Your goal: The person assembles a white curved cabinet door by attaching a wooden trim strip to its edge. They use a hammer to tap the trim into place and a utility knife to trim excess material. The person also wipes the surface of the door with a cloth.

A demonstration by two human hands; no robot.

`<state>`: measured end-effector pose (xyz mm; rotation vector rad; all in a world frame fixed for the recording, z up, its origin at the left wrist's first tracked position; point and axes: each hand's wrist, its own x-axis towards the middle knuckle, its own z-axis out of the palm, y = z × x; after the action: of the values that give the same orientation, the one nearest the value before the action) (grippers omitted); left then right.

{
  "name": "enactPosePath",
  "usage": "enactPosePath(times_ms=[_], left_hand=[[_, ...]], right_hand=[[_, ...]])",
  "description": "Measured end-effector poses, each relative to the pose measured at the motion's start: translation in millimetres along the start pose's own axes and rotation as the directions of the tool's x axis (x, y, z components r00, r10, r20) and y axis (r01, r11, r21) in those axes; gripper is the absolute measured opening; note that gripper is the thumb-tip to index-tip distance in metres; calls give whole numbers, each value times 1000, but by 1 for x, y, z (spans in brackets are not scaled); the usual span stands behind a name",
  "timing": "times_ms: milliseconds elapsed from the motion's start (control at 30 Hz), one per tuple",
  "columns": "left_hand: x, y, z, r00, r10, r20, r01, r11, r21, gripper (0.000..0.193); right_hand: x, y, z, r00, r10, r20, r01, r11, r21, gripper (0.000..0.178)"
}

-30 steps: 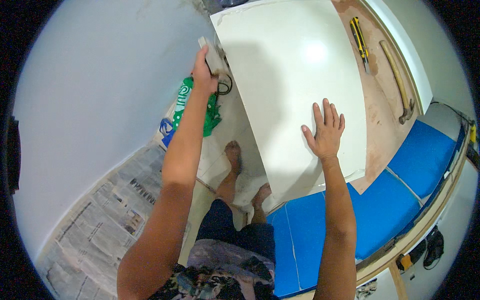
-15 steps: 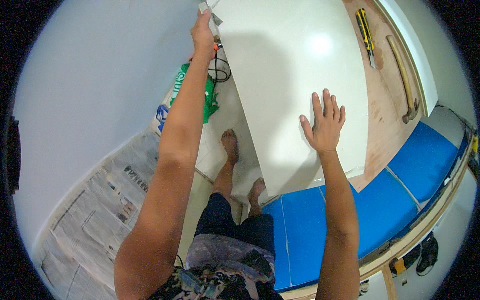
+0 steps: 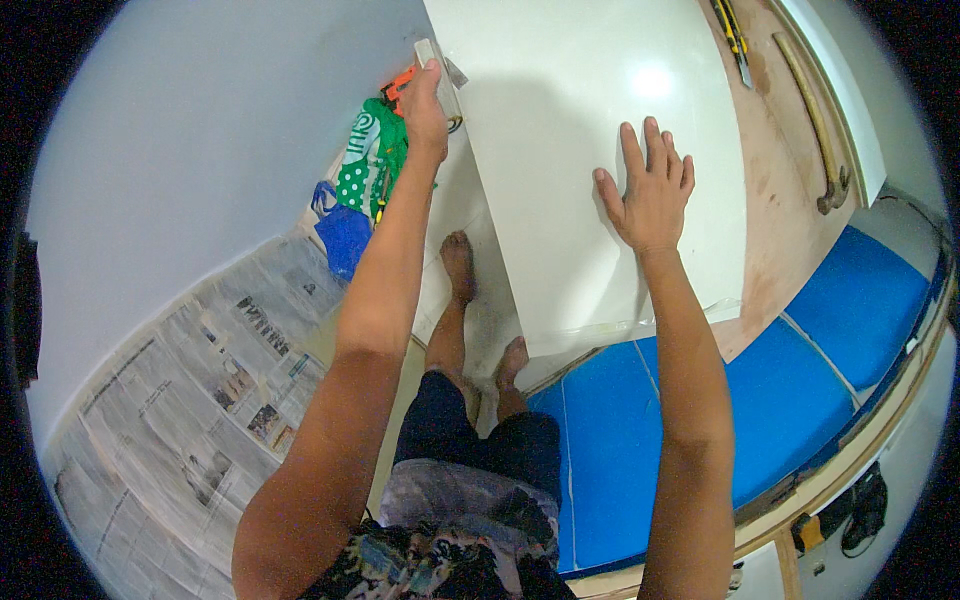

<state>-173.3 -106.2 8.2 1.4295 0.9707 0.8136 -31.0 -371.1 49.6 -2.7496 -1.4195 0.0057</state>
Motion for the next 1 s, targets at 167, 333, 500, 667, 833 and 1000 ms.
enactPosePath(times_ms=[167,333,500,667,833,1000], left_hand=[[-58,-5,-3,999,-34,-3,34,998,47,62],[-99,1,-5,999,19,45,-22,997,68,61],[-121,0,-5,998,38,43,-38,999,13,58],[-144,-9,-9,998,-13,62,13,1000,5,56],[-206,-11,-10,995,-97,-23,98,995,20,41],[-258,-17,-19,969,-245,33,242,967,76,44]], right_hand=[[0,1,4,998,-20,-52,20,1000,-8,67],[-3,4,10,994,-28,-102,26,999,-24,65],[-3,8,22,990,-22,-139,13,998,-66,65],[-8,8,26,984,-19,-180,9,999,-53,64],[-6,-9,-12,997,61,-49,-56,994,98,67],[-9,-5,-7,994,46,-99,-35,993,115,66]])
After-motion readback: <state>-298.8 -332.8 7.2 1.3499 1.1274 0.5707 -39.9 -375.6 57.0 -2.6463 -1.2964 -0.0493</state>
